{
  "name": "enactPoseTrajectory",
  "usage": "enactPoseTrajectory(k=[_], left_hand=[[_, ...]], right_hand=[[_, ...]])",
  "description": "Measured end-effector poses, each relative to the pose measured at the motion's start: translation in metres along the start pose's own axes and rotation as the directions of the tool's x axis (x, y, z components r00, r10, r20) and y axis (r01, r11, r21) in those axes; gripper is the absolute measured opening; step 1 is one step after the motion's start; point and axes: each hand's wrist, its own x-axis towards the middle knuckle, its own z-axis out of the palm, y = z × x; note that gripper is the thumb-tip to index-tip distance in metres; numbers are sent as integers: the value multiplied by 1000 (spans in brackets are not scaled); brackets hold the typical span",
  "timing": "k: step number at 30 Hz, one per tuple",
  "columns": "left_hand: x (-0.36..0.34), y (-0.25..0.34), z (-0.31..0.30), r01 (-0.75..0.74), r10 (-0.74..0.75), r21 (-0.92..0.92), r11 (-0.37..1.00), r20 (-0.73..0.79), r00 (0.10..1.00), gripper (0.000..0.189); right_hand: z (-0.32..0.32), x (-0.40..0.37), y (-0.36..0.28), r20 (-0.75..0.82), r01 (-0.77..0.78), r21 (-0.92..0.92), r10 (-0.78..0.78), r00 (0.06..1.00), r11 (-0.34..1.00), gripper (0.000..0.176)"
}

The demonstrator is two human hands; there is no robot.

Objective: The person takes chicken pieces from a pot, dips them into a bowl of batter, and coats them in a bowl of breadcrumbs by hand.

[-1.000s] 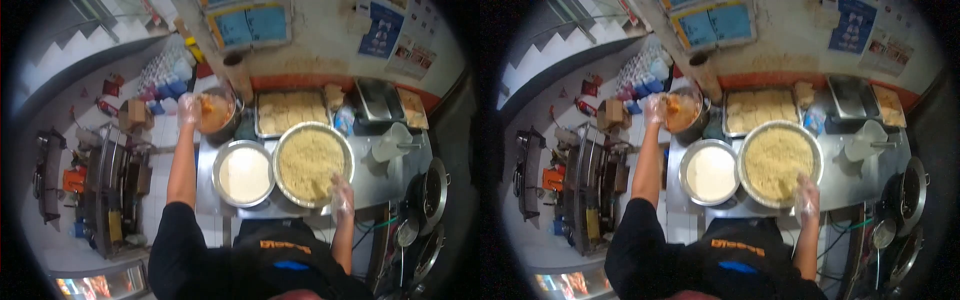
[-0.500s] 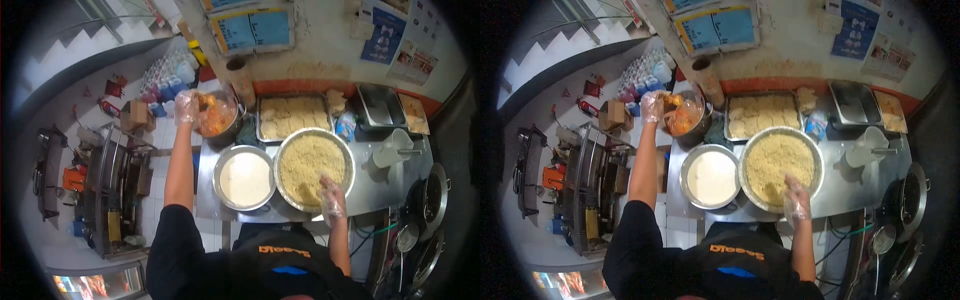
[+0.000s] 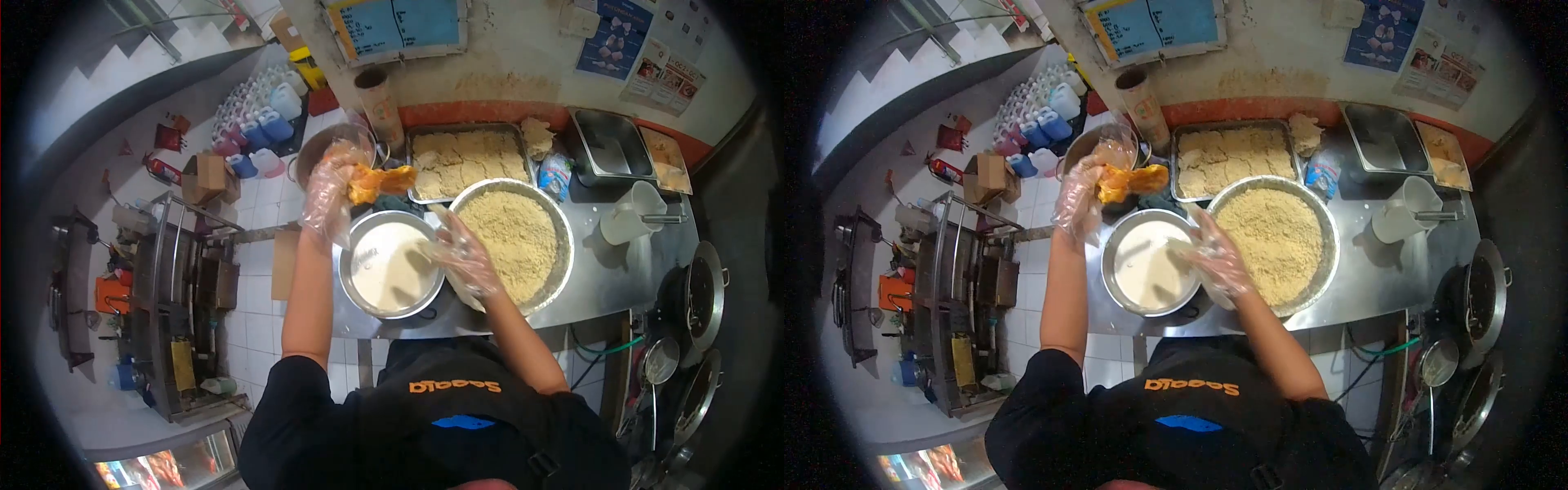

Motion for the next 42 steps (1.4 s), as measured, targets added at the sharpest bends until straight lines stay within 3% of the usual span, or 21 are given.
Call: enactPoseTrajectory(k=[1, 3, 4, 6, 7, 12, 14, 16, 18, 19, 21, 25, 27, 34, 38, 40, 42], left_hand=[[-13, -10, 5, 69, -70, -23, 997, -19, 997, 25], [-42, -23, 15, 188, -189, -104, 977, 0, 982, 26], [-54, -32, 17, 191, -194, -113, 975, -11, 981, 26], [-74, -50, 13, 223, -238, -300, 927, -14, 971, 34], [-81, -56, 8, 233, -249, -399, 887, 14, 968, 34], [-120, -86, -7, 279, -354, -622, 732, 3, 935, 38], [-133, -103, -8, 269, -327, -458, 847, -52, 943, 45], [-140, -112, -13, 247, -298, -505, 827, -20, 954, 53], [-142, -118, -15, 159, -248, -516, 842, -110, 962, 51], [-144, -115, -15, 151, -246, -521, 840, -117, 962, 51], [-148, -109, -16, 161, -260, -575, 802, -93, 961, 48], [-155, -109, -23, 159, -320, -647, 746, -139, 937, 44], [-158, -107, -23, 97, -316, -662, 743, -220, 923, 41], [-169, -112, -41, 82, -314, -621, 780, -275, 909, 34], [-171, -103, -49, 26, -255, -596, 803, -303, 918, 32], [-169, -103, -55, 14, -243, -591, 806, -310, 919, 33], [-170, -108, -67, 182, -302, -321, 929, -378, 875, 36]], right_hand=[[15, 8, 0, -5, -11, -7, 11, 1000, 1000, 68], [33, 22, 0, 95, 191, -164, -177, 980, 968, 63], [33, 23, 2, 99, 177, -170, -162, 982, 969, 63], [30, 22, 11, 17, -102, 7, 102, 995, 995, 50], [27, 22, 17, -18, -132, -72, 132, 991, 989, 34], [24, 15, 32, -128, -227, -38, 220, 967, 973, 25], [31, 9, 18, -111, -280, -116, 268, 957, 953, 25], [28, 12, 25, -105, -288, -120, 276, 955, 950, 28], [25, 12, 22, -129, -363, -323, 339, 932, 874, 30], [24, 12, 24, -124, -366, -329, 345, 931, 870, 30], [22, 13, 32, -121, -276, -440, 248, 961, 855, 30], [38, 8, 30, -139, -313, -439, 280, 950, 842, 25], [50, 4, 24, -225, -359, -350, 295, 929, 865, 21], [44, 20, 45, -148, -373, -334, 343, 928, 866, 18], [60, 23, 40, -127, -309, -393, 281, 951, 866, 17], [68, 29, 35, -97, -240, -570, 225, 969, 786, 18], [78, 38, 25, -75, -197, -651, 197, 978, 733, 20]])
